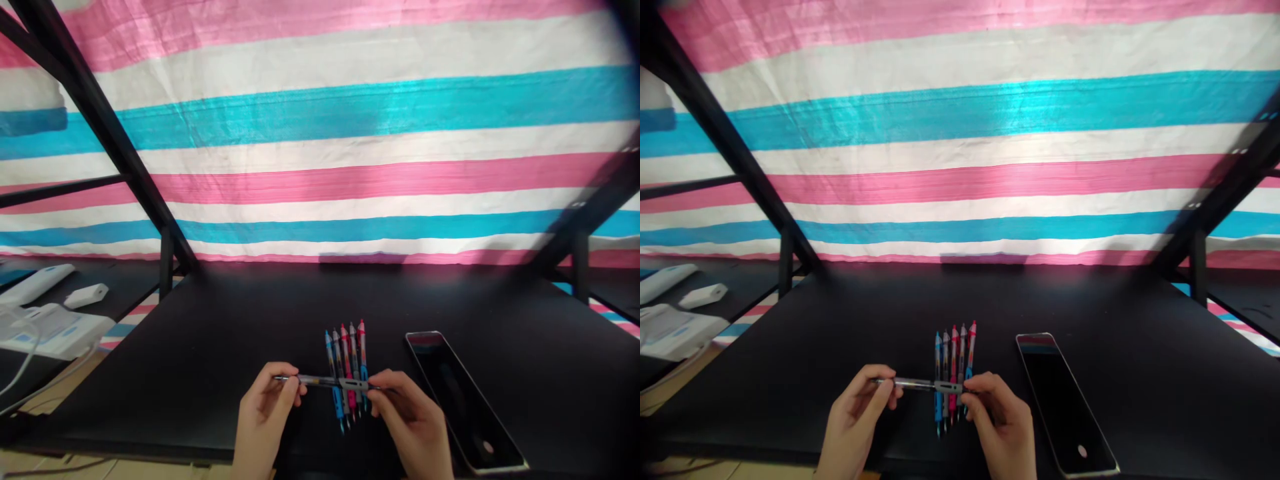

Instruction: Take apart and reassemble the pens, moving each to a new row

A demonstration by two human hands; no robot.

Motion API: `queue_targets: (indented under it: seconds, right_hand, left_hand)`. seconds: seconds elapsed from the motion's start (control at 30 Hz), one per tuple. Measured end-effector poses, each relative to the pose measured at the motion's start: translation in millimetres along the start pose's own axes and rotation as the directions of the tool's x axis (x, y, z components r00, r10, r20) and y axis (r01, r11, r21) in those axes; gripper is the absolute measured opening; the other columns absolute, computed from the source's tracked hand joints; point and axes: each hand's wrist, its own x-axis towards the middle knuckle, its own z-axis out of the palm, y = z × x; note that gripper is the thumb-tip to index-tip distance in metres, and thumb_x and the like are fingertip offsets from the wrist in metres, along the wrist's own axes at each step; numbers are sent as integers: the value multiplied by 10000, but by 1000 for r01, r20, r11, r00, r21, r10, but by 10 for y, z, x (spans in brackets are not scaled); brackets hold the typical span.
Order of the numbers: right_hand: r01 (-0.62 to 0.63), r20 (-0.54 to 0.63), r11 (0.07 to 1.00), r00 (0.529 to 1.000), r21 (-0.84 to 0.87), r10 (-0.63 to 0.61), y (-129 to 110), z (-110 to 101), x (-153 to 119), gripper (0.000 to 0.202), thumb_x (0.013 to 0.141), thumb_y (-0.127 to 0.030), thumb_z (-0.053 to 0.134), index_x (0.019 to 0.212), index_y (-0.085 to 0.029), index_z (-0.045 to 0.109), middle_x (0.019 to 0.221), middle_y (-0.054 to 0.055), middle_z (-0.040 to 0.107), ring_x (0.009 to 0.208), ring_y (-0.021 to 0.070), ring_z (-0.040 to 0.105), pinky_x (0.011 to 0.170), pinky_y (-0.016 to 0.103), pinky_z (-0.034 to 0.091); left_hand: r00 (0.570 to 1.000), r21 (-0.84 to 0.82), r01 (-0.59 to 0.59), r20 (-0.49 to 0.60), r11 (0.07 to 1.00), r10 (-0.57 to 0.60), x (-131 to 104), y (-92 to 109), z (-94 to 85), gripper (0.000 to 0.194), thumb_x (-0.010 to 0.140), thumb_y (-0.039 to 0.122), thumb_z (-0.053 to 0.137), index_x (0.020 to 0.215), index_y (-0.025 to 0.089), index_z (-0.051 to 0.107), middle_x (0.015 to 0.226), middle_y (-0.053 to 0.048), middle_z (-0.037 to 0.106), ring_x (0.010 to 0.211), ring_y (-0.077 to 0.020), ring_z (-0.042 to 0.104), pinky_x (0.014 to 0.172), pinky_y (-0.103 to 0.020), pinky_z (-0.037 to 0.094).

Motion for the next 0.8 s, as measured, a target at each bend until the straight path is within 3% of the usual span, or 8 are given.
queue_targets:
  seconds: [0.17, 0.3, 0.4, 0.47, 0.57, 0.7, 0.73, 0.8]
  right_hand:
    - [-10, -20, 989, 1000, -148, 7, 14, -33, 9, 266, 863, -448, 708, 758, -206, 741, 566, 15, 657, 468, 152, 586, 452, 224, 496]
    - [5, 51, 980, 999, -199, 6, 43, -70, 4, 432, 946, -484, 591, 625, -204, 662, 535, 7, 598, 501, 146, 565, 484, 219, 455]
    - [17, 118, 993, 993, -118, -3, 54, -78, 6, 275, 924, -456, 646, 1039, -223, 735, 727, 28, 721, 599, 174, 648, 575, 239, 518]
    - [13, 124, 995, 992, -102, -1, 55, -68, 11, 323, 884, -420, 710, 1149, -237, 698, 862, 49, 760, 668, 189, 688, 608, 243, 540]
    - [-3, 115, 991, 993, -134, 18, 36, -43, 17, 188, 886, -408, 705, 933, -226, 715, 818, 50, 760, 691, 197, 709, 600, 226, 536]
    - [0, 183, 983, 983, -186, 35, 7, -36, 8, 337, 961, -437, 595, 729, -214, 695, 627, 26, 689, 604, 178, 661, 580, 227, 513]
    - [4, 192, 984, 981, -180, 32, 12, -39, 2, 319, 968, -437, 588, 779, -216, 717, 639, 27, 694, 615, 182, 663, 594, 232, 520]
    - [10, 184, 990, 983, -143, 17, 40, -43, -11, 244, 957, -421, 617, 1055, -227, 729, 769, 40, 748, 670, 194, 690, 639, 248, 545]
  left_hand:
    - [996, 12, 2, 94, 1000, -3, -15, 72, 13, 276, 804, 470, 747, 839, 199, 713, 704, -50, 722, 668, -202, 682, 652, -281, 556]
    - [996, 2, -15, 91, 1000, 15, -14, 94, 25, 280, 794, 478, 753, 818, 202, 710, 681, -48, 722, 642, -197, 681, 637, -276, 561]
    - [996, 8, -19, 85, 1000, 18, -8, 87, 22, 271, 808, 471, 743, 829, 203, 706, 697, -50, 730, 653, -194, 683, 638, -269, 555]
    - [996, 10, -19, 83, 1000, 18, -3, 79, 18, 271, 811, 469, 740, 838, 202, 704, 711, -52, 734, 660, -195, 684, 640, -269, 553]
    - [996, 7, -16, 86, 1000, 15, 4, 75, 19, 266, 815, 463, 737, 846, 202, 701, 717, -51, 733, 681, -201, 691, 660, -277, 561]
    - [997, -1, -16, 82, 1000, 16, 11, 76, 25, 250, 821, 450, 736, 855, 205, 698, 710, -41, 727, 682, -197, 692, 665, -271, 562]
    - [996, 0, -17, 84, 1000, 17, 14, 75, 26, 250, 820, 451, 736, 853, 206, 699, 711, -41, 727, 680, -196, 691, 661, -269, 561]
    - [996, 1, -20, 84, 1000, 20, 19, 70, 24, 253, 818, 455, 738, 851, 207, 702, 710, -41, 726, 678, -194, 689, 658, -264, 559]
